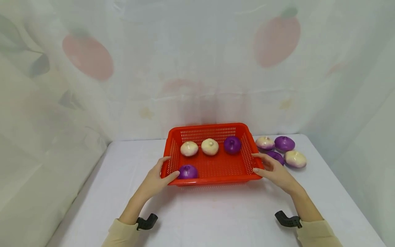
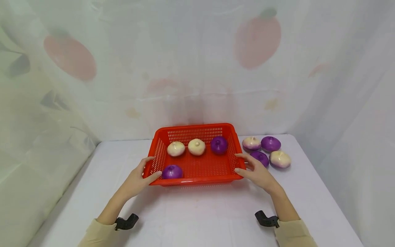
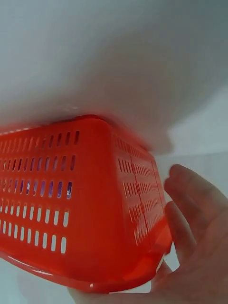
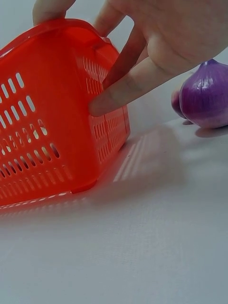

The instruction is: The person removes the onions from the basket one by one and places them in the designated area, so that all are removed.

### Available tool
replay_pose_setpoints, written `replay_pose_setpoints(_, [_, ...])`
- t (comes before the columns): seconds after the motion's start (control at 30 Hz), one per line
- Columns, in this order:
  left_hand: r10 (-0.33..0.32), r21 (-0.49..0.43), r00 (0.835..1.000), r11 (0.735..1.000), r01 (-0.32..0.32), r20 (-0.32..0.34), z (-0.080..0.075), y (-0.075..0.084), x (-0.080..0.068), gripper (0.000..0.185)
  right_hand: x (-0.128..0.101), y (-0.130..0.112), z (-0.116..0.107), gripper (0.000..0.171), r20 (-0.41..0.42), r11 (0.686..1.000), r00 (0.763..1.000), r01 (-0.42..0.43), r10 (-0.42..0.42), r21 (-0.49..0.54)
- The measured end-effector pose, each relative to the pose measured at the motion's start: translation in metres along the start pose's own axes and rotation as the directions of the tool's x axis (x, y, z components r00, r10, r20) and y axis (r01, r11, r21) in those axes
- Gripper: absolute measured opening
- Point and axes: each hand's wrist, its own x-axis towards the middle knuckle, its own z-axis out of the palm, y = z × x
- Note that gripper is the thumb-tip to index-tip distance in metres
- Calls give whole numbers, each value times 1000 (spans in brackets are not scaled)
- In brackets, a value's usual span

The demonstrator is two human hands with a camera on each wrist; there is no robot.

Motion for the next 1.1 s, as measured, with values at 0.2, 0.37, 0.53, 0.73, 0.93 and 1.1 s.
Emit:
replay_pose_setpoints(0.2, [71,243,997,968,-62,-30,-12,9,-7,88,-1,0,1,57,-4,1000,1000,5,-5,0])
replay_pose_setpoints(0.37, [155,378,987,917,-127,-45,-23,15,-9,74,-1,1,1,57,-2,1000,1000,1,-1,9])
replay_pose_setpoints(0.53, [288,486,956,845,-222,-63,-32,25,-7,58,0,2,1,57,-7,1000,1000,-5,5,0])
replay_pose_setpoints(0.73, [408,547,913,770,-327,-29,-33,40,0,51,0,3,2,57,-1,1000,1000,-11,11,8])
replay_pose_setpoints(0.93, [434,556,897,726,-404,85,-27,56,11,52,1,3,1,57,-2,1000,1000,-11,11,2])
replay_pose_setpoints(1.1, [421,575,884,679,-455,203,-21,65,23,58,2,3,0,57,2,1000,1000,-13,13,4])
